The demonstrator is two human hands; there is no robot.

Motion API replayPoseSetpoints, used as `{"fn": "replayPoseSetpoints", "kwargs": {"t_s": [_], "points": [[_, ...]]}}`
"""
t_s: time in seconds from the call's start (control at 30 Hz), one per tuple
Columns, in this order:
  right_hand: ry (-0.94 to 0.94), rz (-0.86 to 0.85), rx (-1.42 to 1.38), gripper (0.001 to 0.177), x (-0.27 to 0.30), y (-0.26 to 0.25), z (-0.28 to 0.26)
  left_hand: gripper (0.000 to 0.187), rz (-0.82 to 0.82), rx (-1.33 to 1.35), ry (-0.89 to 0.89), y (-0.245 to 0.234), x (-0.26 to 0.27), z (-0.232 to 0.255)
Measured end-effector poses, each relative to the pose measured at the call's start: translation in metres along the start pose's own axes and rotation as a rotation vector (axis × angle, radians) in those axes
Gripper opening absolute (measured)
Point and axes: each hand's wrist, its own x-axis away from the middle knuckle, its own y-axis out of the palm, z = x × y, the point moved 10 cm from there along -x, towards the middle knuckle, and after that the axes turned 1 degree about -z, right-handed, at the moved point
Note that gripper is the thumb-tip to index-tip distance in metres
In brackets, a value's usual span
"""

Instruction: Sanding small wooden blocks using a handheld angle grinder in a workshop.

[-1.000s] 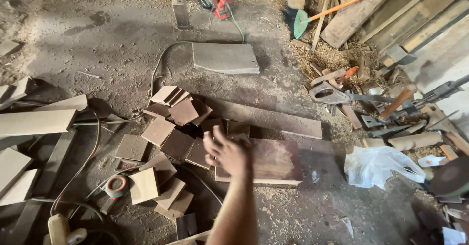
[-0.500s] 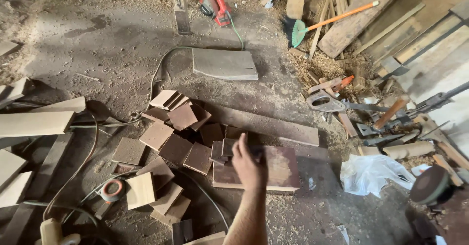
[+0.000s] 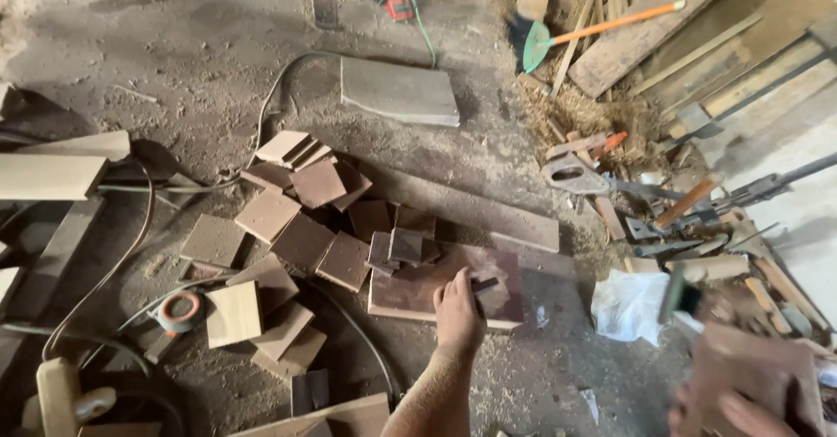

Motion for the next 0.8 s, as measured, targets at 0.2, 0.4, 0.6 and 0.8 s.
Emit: {"fn": "replayPoseSetpoints", "kwargs": {"t_s": [0.2,0.4,0.6,0.8], "points": [[-0.009,-0.011,0.038,0.084,0.095,0.185,-0.044,0.017,0.023,-0.069,-0.058,-0.039,-0.001,0.001],[0.059,-0.075,0.392,0.109,0.06,0.245,-0.016,0.025,-0.051,-0.092,-0.127,-0.038,-0.003,0.0],[-0.075,-0.174,0.812,0.117,0.023,0.267,0.019,0.025,-0.135,-0.191,-0.17,-0.024,-0.007,-0.004],[-0.236,-0.22,0.901,0.117,0.002,0.269,0.043,0.031,-0.167,-0.238,-0.184,-0.015,-0.011,-0.006]]}}
